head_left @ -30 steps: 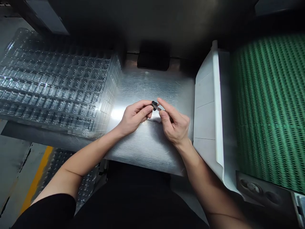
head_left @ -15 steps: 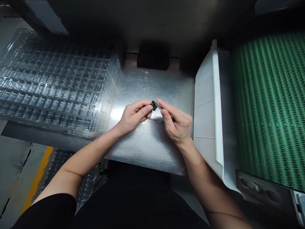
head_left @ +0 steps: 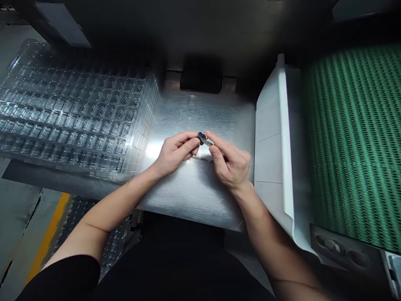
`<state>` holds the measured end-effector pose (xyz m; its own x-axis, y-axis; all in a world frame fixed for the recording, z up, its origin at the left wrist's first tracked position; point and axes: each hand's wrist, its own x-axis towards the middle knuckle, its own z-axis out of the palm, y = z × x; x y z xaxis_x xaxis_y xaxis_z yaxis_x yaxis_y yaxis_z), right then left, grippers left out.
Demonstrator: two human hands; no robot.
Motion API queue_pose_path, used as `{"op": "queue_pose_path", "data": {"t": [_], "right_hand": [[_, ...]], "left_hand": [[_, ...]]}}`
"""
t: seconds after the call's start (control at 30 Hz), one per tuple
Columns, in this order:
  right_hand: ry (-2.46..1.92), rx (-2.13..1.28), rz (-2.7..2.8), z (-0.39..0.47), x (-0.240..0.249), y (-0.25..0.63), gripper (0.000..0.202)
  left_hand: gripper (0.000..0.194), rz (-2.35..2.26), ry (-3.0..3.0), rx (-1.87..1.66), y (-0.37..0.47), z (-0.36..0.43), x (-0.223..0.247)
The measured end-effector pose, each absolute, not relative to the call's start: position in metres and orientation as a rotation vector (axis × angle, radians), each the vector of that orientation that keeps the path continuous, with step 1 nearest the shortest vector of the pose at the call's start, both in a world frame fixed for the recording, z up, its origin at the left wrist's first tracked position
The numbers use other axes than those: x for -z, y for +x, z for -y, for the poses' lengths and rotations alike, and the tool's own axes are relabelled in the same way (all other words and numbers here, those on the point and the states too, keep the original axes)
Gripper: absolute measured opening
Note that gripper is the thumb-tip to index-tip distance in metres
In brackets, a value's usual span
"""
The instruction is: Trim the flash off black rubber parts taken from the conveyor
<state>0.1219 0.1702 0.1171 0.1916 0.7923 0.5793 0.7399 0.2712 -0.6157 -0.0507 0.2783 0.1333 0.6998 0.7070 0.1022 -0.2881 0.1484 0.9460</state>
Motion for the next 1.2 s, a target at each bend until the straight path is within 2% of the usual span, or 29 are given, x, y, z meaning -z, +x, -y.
{"op": "queue_pose_path", "data": {"t": [0.2,0.37,0.5,0.6,0.73,0.87,1.0,1.13,1.2], "right_hand": [[-1.472,-0.133,1.469,-0.169,-0.117,0.121,0.036],[-1.454,-0.247,1.394,-0.169,-0.114,0.121,0.042],[-1.485,-0.309,1.323,-0.173,-0.108,0.121,0.038],[-1.525,-0.225,1.258,-0.174,-0.104,0.120,0.035],[-1.547,-0.099,1.182,-0.176,-0.098,0.122,0.041],[-1.578,-0.037,1.261,-0.181,-0.091,0.129,0.043],[-1.536,0.012,1.395,-0.187,-0.083,0.131,0.038],[-1.491,0.031,1.513,-0.189,-0.076,0.127,0.031],[-1.466,0.045,1.560,-0.190,-0.074,0.125,0.030]], "left_hand": [[0.038,-0.428,1.257,-0.698,-0.050,-0.280,-0.126],[0.051,-0.460,1.192,-0.538,-0.045,-0.273,-0.120],[0.053,-0.397,1.188,-0.452,-0.045,-0.266,-0.120],[0.055,-0.390,1.180,-0.464,-0.046,-0.265,-0.120],[0.061,-0.428,1.174,-0.535,-0.045,-0.266,-0.127],[0.057,-0.491,1.259,-0.683,-0.053,-0.258,-0.150],[0.038,-0.537,1.599,-0.958,-0.086,-0.268,-0.194],[0.033,-0.788,2.128,-1.075,-0.123,-0.341,-0.238],[0.030,-1.099,2.303,-0.928,-0.131,-0.396,-0.250]]}}
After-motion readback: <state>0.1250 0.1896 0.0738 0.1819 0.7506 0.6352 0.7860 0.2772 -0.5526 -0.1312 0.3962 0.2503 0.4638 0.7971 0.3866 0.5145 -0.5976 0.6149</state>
